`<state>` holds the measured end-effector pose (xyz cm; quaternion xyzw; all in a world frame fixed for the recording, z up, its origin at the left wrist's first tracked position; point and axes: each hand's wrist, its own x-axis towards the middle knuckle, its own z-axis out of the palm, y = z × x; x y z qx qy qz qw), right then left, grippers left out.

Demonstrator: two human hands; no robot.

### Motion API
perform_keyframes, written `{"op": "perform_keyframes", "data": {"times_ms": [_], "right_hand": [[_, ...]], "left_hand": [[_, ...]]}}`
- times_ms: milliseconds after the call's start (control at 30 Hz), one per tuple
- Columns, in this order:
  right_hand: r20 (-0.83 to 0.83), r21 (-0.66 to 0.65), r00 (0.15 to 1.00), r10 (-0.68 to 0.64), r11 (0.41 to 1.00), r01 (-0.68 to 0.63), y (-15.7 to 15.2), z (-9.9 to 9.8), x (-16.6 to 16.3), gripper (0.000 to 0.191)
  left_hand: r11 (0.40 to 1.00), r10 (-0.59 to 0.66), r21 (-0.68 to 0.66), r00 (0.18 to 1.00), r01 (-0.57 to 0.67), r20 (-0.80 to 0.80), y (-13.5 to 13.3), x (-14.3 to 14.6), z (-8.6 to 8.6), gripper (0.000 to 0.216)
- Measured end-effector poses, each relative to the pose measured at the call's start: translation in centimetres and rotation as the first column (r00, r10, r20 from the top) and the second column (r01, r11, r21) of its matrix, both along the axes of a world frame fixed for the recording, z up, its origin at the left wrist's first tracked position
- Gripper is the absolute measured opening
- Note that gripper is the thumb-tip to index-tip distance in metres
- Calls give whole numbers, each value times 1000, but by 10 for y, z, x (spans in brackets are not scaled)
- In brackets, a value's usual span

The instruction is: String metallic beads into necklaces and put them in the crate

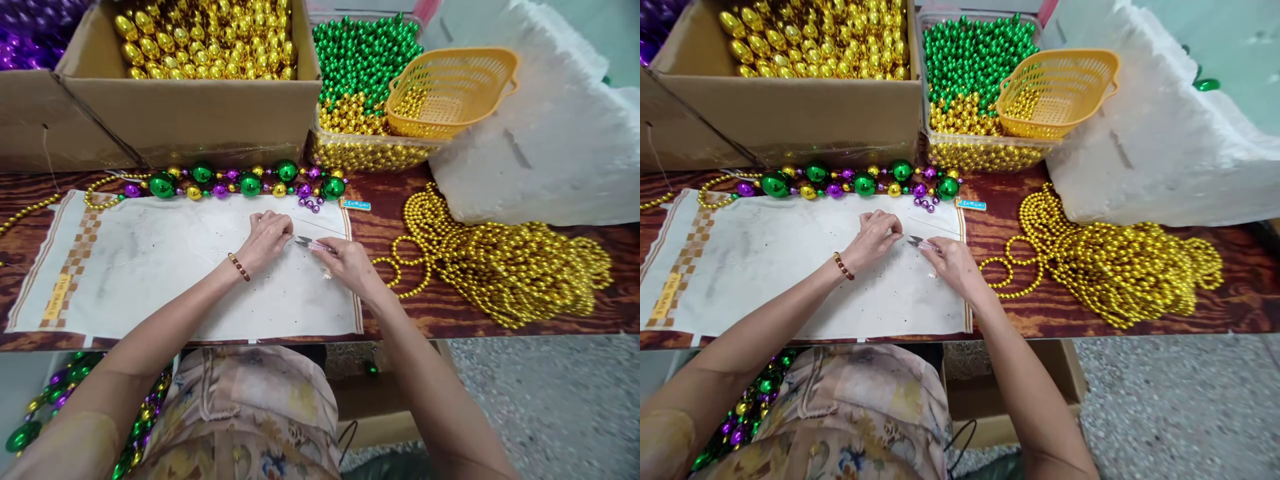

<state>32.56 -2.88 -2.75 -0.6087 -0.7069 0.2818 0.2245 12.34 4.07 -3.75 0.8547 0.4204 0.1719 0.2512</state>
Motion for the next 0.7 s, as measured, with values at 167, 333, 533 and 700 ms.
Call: {"op": "perform_keyframes", "data": {"times_ms": [167, 333, 533, 700], "right_hand": [[-33, 27, 997, -67, 997, 67, 1, -10, 5, 28], [-106, 59, 974, -201, 976, 208, -3, -15, 46, 34], [149, 139, 968, -204, 973, 184, 17, -17, 82, 35], [392, 170, 913, -115, 984, 51, 44, -28, 86, 34]], "left_hand": [[999, 42, -33, 999, -43, -28, -2, -10, 0, 8], [970, 238, 72, 966, -232, -101, -11, -27, -5, 13], [995, 103, 30, 969, -99, -223, -38, -15, -14, 16], [992, 118, -10, 960, -125, -253, -41, -7, -19, 9]]}}
